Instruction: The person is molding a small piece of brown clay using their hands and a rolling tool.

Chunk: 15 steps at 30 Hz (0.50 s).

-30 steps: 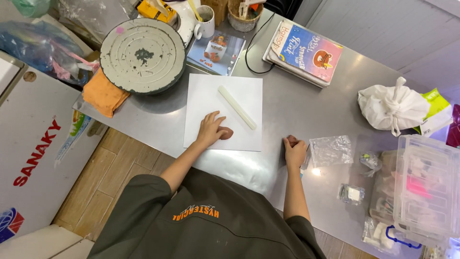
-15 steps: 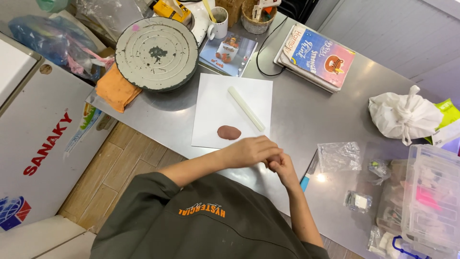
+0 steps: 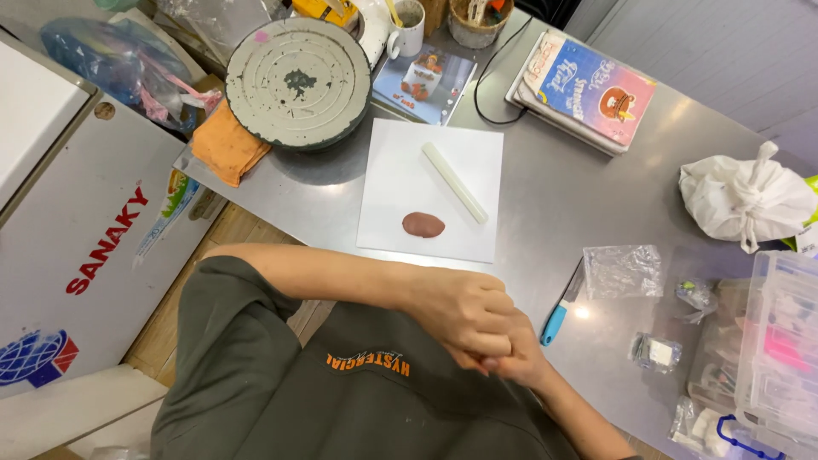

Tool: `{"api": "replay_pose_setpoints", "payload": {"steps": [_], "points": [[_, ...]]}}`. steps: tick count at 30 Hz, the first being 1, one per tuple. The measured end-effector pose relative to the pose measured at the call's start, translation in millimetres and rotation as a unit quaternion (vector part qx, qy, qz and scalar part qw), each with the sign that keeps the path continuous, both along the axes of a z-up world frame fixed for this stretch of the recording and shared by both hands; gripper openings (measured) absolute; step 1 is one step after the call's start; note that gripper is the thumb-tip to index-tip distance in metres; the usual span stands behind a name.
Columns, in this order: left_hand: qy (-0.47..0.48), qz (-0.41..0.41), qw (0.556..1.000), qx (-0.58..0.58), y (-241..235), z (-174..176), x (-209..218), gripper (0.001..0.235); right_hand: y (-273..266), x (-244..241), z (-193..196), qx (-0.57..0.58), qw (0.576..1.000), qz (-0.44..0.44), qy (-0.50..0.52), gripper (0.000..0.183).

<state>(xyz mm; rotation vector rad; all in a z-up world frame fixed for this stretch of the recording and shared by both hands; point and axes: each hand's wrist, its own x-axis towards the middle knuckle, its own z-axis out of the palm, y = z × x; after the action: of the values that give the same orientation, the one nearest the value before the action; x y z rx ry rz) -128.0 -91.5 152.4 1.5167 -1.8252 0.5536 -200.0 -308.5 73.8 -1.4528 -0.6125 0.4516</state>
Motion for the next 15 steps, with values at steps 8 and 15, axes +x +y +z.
{"api": "replay_pose_setpoints", "payload": {"steps": [8,15], "points": [[0.198,-0.12,0.966,-0.113,-5,11,-18,0.023,19,-19,33,0.063,0.97,-0.039,-0.233,0.036],[0.31,-0.084,0.933,-0.164,-1,12,-34,0.037,19,-14,39,0.035,0.926,-0.138,-0.351,0.034]]}}
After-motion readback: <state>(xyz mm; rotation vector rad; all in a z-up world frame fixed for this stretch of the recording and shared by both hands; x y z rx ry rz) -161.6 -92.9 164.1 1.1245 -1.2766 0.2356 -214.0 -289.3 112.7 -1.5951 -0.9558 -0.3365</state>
